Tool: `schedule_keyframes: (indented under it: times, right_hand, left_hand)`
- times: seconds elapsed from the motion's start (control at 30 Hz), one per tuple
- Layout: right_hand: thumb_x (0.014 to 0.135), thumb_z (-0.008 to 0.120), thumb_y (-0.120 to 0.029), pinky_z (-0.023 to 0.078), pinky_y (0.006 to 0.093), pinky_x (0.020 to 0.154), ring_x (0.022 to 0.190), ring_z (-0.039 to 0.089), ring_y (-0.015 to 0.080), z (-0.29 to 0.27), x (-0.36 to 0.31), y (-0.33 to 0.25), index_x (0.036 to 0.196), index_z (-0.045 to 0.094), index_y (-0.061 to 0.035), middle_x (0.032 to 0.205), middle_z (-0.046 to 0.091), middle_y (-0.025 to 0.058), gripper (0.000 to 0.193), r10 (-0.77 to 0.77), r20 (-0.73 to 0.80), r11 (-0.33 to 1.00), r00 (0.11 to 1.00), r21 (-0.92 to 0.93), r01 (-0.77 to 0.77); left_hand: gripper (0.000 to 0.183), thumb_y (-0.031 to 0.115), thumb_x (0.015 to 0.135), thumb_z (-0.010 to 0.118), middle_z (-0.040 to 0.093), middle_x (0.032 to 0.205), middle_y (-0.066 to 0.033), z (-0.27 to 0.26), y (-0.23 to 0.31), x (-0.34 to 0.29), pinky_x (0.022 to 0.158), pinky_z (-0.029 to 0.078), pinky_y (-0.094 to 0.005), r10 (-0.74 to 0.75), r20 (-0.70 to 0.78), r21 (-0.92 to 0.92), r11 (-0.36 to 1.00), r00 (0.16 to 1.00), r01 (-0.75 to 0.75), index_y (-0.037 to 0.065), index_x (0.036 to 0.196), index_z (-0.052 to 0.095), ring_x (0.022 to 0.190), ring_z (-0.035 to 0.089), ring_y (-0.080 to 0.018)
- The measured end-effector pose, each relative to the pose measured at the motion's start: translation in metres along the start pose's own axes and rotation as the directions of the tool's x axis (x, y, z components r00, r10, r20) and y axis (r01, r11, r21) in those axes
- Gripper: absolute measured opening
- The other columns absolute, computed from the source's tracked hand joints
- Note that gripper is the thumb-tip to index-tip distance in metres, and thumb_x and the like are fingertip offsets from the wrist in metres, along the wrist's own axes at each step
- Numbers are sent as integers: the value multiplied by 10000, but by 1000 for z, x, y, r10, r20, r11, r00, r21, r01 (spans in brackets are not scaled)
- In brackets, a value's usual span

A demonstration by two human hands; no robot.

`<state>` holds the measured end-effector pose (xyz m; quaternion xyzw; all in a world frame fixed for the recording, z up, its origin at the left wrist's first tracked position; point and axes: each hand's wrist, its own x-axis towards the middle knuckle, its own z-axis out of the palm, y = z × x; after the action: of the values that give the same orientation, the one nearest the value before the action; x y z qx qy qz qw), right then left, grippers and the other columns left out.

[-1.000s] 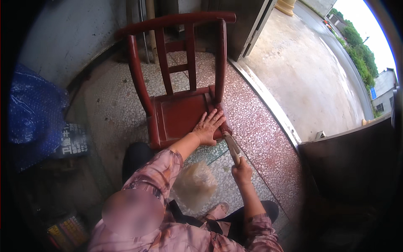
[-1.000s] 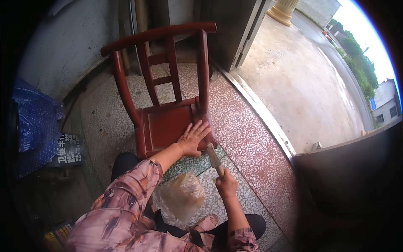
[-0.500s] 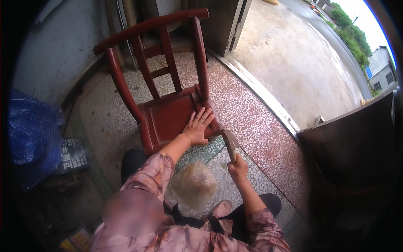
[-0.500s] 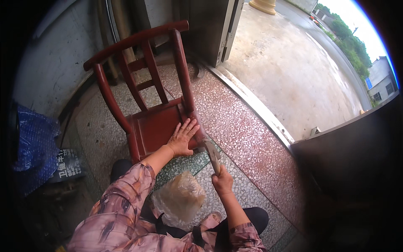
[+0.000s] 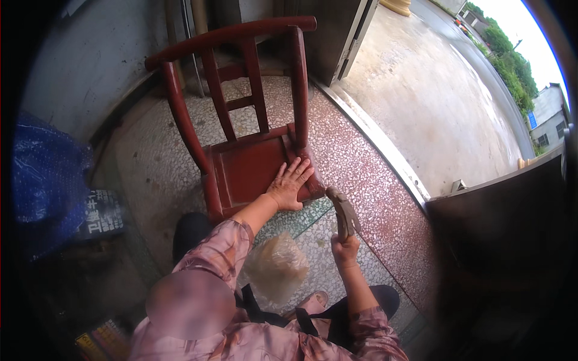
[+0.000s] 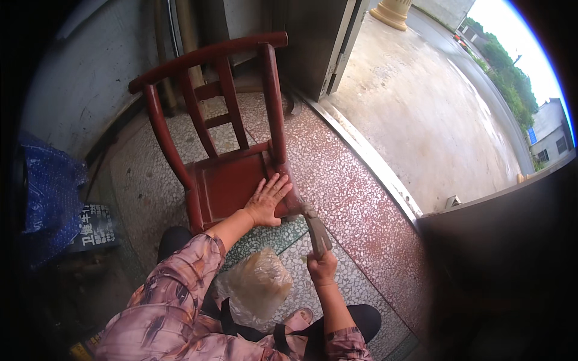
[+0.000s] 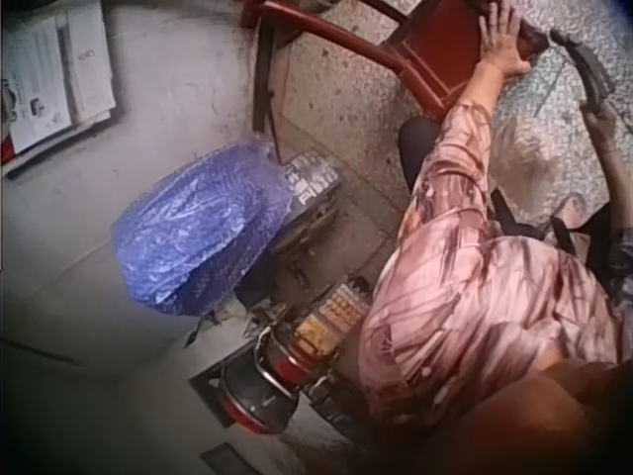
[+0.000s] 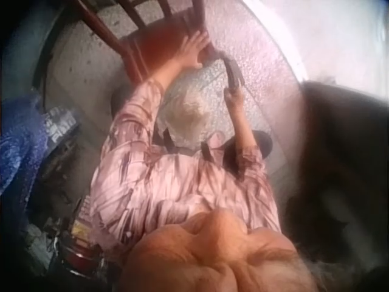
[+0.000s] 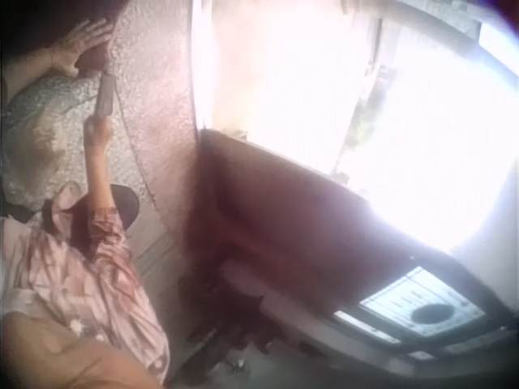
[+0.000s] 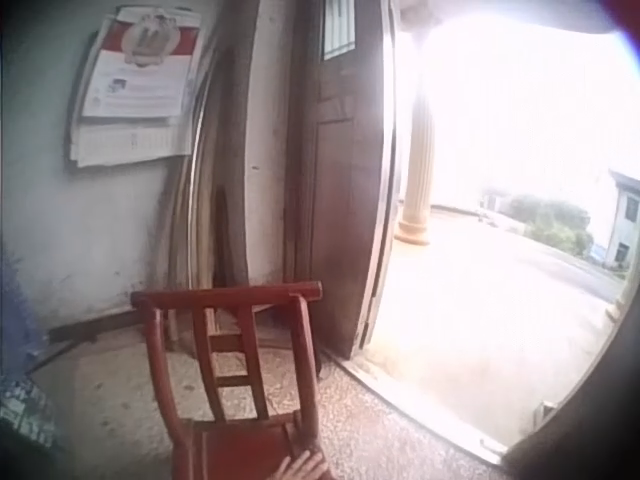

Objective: Using a hammer to fix a small wooden chair.

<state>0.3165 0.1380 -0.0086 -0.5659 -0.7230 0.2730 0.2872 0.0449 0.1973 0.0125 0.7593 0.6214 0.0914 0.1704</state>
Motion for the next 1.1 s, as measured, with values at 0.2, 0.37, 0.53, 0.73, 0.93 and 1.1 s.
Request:
schedule_keyframes:
  times: [0.2,0.37,0.53,0.73,0.93,1.1]
  right_hand:
    - [722,600,-79,499,463,732,830,621,410,-4,13,-43,995,593,-68,888,638,225,273,12,1,992,1000,122,-12]
    - [694,629,-79,482,400,589,604,607,340,2,22,-24,918,560,-59,664,572,161,234,52,25,987,998,150,-55]
    - [743,623,4,396,250,412,436,460,91,1,24,-12,823,477,-73,598,484,0,184,297,88,705,951,651,-281]
    - [720,594,-5,369,260,349,364,435,134,-4,40,-34,801,441,-63,554,472,35,182,454,282,467,845,732,-496]
    - [718,585,-18,374,273,352,379,429,136,-6,50,-42,809,441,-58,575,451,35,176,530,324,383,784,733,-562]
    - [734,586,-13,381,257,357,399,417,125,-10,56,-47,822,434,-75,597,442,26,186,547,349,306,761,763,-569]
  left_hand:
    - [1067,344,611,714,38,1578,-75,-6,0,-6,1163,42,-492,-31,-9,19,999,999,31,147,1497,152,1458,-11,-273]
    - [1052,340,624,702,57,1573,-107,-1,6,-3,1154,46,-515,-21,-48,33,999,999,22,116,1495,157,1455,11,-294]
    - [786,115,729,509,119,1552,-178,37,66,-49,1140,77,-542,-200,-378,-97,980,904,176,-6,1455,232,1445,72,-343]
    - [592,85,704,561,353,1429,-173,83,81,-180,1105,210,-508,-43,-122,-251,968,992,11,53,1289,475,1366,271,-353]
    - [152,49,766,599,633,883,-97,36,37,-207,698,511,-312,-407,-390,-501,846,826,181,46,910,649,769,631,-243]
    - [121,11,761,576,606,869,-111,-10,18,-223,707,502,-335,-656,-306,-691,652,689,314,44,858,641,760,610,-279]
